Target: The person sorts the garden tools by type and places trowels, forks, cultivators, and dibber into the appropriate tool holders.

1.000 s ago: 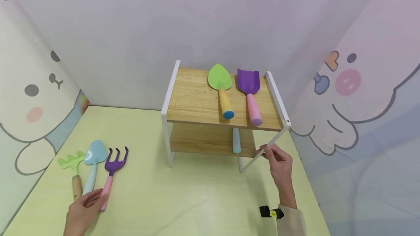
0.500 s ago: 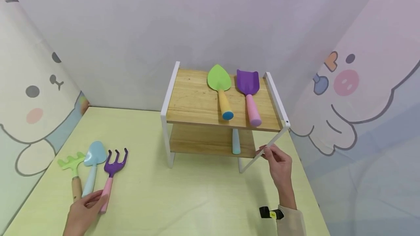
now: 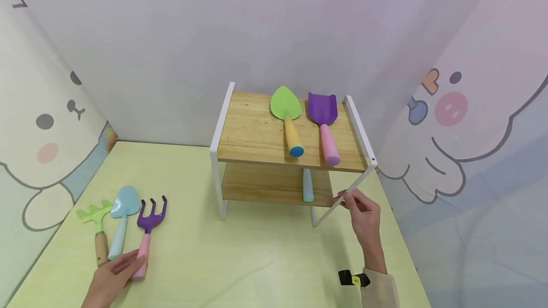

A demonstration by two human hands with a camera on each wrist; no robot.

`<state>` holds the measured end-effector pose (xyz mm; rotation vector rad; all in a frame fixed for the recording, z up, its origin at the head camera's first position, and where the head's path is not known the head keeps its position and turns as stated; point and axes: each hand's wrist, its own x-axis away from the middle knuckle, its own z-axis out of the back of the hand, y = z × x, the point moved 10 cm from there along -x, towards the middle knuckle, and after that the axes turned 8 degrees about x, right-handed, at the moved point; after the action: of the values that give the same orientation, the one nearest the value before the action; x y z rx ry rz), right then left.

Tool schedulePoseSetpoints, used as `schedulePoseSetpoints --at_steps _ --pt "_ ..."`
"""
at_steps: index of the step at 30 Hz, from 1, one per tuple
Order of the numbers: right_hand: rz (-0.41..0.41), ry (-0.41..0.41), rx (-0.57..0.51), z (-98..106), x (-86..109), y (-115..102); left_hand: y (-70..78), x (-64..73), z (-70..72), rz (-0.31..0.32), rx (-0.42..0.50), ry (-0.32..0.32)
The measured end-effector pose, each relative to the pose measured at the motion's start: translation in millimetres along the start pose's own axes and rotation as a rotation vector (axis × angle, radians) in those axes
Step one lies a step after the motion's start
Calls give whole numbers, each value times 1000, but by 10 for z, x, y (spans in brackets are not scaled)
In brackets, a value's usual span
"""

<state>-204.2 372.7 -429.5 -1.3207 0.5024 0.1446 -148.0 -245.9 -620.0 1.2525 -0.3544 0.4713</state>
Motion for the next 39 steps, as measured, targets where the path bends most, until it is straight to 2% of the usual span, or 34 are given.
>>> schedulePoseSetpoints --at_steps 7,15,28,35,39 --pt "-20 0 1 4 7 15 -8 32 -74 6 26 -13" --pt "-13 -12 13 -1 3 17 -37 86 -163 72 73 -25" --pt "-17 -4 18 -20 -10 -6 19 189 -221 85 84 -24" --pt "-6 -13 7 -19 -8 2 54 271 -297 89 223 -25" --pt "-9 -16 7 -7 -4 14 122 343 -326 56 225 -4"
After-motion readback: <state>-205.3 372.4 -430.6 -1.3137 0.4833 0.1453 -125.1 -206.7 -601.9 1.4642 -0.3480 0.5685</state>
